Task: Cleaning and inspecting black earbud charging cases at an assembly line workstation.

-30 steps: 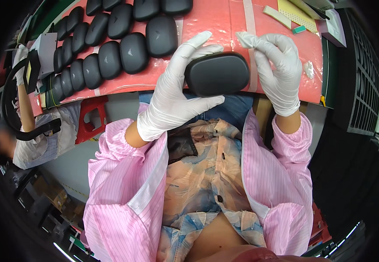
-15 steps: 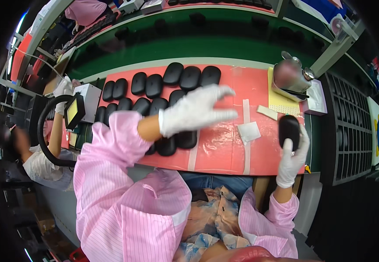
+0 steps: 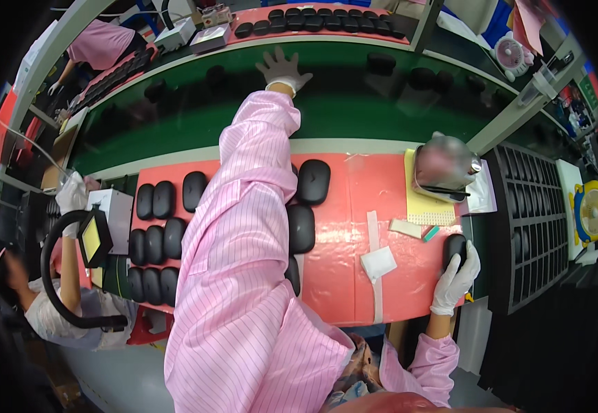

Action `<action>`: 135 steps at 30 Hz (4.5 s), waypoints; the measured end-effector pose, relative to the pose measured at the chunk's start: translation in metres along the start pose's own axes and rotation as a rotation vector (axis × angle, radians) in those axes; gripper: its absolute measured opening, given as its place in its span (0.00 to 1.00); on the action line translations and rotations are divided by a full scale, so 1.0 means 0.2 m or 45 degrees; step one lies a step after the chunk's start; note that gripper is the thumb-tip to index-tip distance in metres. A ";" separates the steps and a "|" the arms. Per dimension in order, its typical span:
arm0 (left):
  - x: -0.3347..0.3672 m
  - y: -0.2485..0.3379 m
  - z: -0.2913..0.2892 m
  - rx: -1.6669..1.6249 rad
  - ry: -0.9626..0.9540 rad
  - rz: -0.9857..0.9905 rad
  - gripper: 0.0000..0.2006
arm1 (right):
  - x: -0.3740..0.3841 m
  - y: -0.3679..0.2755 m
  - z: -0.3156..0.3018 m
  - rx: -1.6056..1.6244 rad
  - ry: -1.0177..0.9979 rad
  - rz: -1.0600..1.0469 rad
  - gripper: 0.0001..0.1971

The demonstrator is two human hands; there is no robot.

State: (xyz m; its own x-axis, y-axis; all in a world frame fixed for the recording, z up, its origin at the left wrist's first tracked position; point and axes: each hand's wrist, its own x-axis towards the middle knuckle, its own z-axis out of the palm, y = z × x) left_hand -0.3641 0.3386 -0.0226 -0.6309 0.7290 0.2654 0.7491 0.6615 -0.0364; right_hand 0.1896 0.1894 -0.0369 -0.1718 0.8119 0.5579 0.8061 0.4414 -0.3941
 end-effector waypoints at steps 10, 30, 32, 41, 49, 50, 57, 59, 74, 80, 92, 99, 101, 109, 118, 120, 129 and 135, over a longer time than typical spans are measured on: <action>0.20 -0.39 0.03 -0.218 -0.308 -0.249 0.32 | 0.01 0.00 -0.02 -0.066 -0.014 0.049 0.17; -0.88 -0.24 -0.66 -1.093 -0.272 0.756 0.35 | 0.01 -0.03 -0.07 0.193 0.236 -0.184 0.17; -1.14 -0.06 -0.73 -1.072 -0.433 1.089 0.33 | 0.01 -0.10 -0.11 0.384 0.195 -0.281 0.17; -1.63 0.05 -0.88 -1.356 -0.851 1.017 0.32 | 0.10 -0.45 -0.11 1.176 -0.958 -0.580 0.39; -2.27 0.16 -0.96 -2.698 -0.771 -0.128 0.32 | -0.11 -0.53 -0.27 1.398 -0.774 -0.454 0.31; -2.31 0.16 -0.95 -2.700 -0.780 -0.145 0.32 | -0.13 -0.52 -0.27 1.512 -0.903 -0.334 0.31; -2.42 0.17 -0.96 -2.761 -0.782 -0.203 0.34 | -0.23 -0.55 -0.36 1.668 -1.052 -0.012 0.28; -2.44 0.16 -0.95 -2.730 -0.852 -0.205 0.34 | -0.21 -0.49 -0.27 2.012 -0.929 0.381 0.26; -2.42 0.21 -0.91 -2.792 -1.001 -0.357 0.29 | -0.14 -0.18 -0.31 0.641 0.170 -0.459 0.06; -2.39 0.13 -0.82 -3.287 -1.332 -0.783 0.30 | -0.13 0.19 -0.29 -0.141 -0.156 -0.662 0.10; -2.60 -0.33 -0.83 -3.658 -1.147 0.153 0.66 | -0.08 -0.40 -0.05 0.738 -0.480 -0.551 0.13; -3.19 -1.11 -0.44 -3.733 -0.454 -1.501 0.48 | -0.16 -0.42 0.07 0.296 -0.652 -0.971 0.12; -3.20 -1.39 -0.24 -3.325 0.549 -1.955 0.41 | -0.17 -0.40 0.07 0.296 -0.693 -0.968 0.13; -3.18 -2.16 -0.04 -1.099 1.016 -1.276 0.18 | -0.18 -0.45 0.05 0.264 -0.759 -1.031 0.17; -3.12 -2.15 -0.01 -2.309 1.333 -1.473 0.24 | -0.22 -0.48 0.07 0.352 -0.695 -0.969 0.17; -3.14 -2.22 0.04 -1.948 1.571 -1.490 0.20 | -0.23 -0.47 0.08 0.316 -0.713 -0.916 0.16; -3.00 -1.08 -0.58 -2.526 1.033 -0.978 0.38 | -0.25 -0.68 -0.14 0.853 -0.898 -0.583 0.15; -2.70 -0.63 -0.93 -2.846 0.137 -0.227 0.49 | -0.24 -1.14 -0.19 1.266 -0.923 -1.162 0.17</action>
State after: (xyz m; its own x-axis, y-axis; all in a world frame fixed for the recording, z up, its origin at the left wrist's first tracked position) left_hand -0.0809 -0.1710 0.0180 -0.7451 0.6425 0.1790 -0.2966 -0.5596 0.7739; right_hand 0.0351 0.0355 0.0540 -0.8513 0.0058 0.5246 -0.3675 0.7070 -0.6042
